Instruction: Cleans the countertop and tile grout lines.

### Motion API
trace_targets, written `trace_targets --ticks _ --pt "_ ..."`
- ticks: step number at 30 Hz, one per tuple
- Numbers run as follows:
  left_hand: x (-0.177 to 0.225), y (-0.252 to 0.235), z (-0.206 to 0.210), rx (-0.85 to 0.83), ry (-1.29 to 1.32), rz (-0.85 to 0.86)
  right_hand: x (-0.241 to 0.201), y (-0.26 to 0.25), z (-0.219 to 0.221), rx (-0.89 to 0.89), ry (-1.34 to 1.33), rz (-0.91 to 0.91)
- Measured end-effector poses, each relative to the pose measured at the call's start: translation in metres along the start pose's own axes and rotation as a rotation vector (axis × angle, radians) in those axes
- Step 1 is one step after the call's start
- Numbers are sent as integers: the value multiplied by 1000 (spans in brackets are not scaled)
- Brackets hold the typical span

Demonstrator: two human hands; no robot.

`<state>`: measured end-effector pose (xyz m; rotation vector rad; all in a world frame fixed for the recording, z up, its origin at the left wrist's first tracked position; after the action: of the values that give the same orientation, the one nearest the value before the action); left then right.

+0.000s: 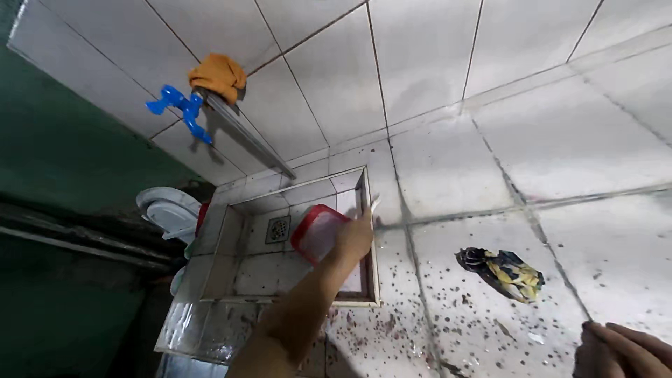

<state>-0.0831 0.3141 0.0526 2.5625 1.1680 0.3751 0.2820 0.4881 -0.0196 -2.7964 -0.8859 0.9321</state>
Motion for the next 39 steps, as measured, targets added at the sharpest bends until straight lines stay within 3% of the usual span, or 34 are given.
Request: trace_targets --ticks 3,5,8,13,15,21,28,34,39 --pt "18 58 6 -142 42 29 5 1 2 -17 -11 -10" --pt "25 67 13 -156 15 51 5 1 1 -14 -10 -16" --pt "26 27 15 -165 37 55 7 1 3 1 3 -10" --pt "28 -68 -25 -19 55 -10 5 1 3 24 14 -18" --pt "34 -72 -28 -39 58 -38 5 3 2 2 5 1" --pt "36 -3 -4 -132 -29 46 10 3 2 -39 12 33" --pt "52 -90 -42 -60 -42 -47 10 2 -2 -33 14 20" --pt "44 -1 2 -52 67 41 8 0 -5 14 -30 -1" --pt "45 21 9 -39 123 93 -1 -2 -9 58 -60 -19"
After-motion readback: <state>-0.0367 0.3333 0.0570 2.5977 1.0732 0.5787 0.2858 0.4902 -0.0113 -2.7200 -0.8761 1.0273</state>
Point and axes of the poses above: each hand's wrist, its own y-axis away from the middle knuckle, its own z-axis out of the palm, x = y × z, the point moved 4 cm from there along -y, towards the middle knuckle, and after that the axes turned 12 degrees about z, right-handed, at the moved point
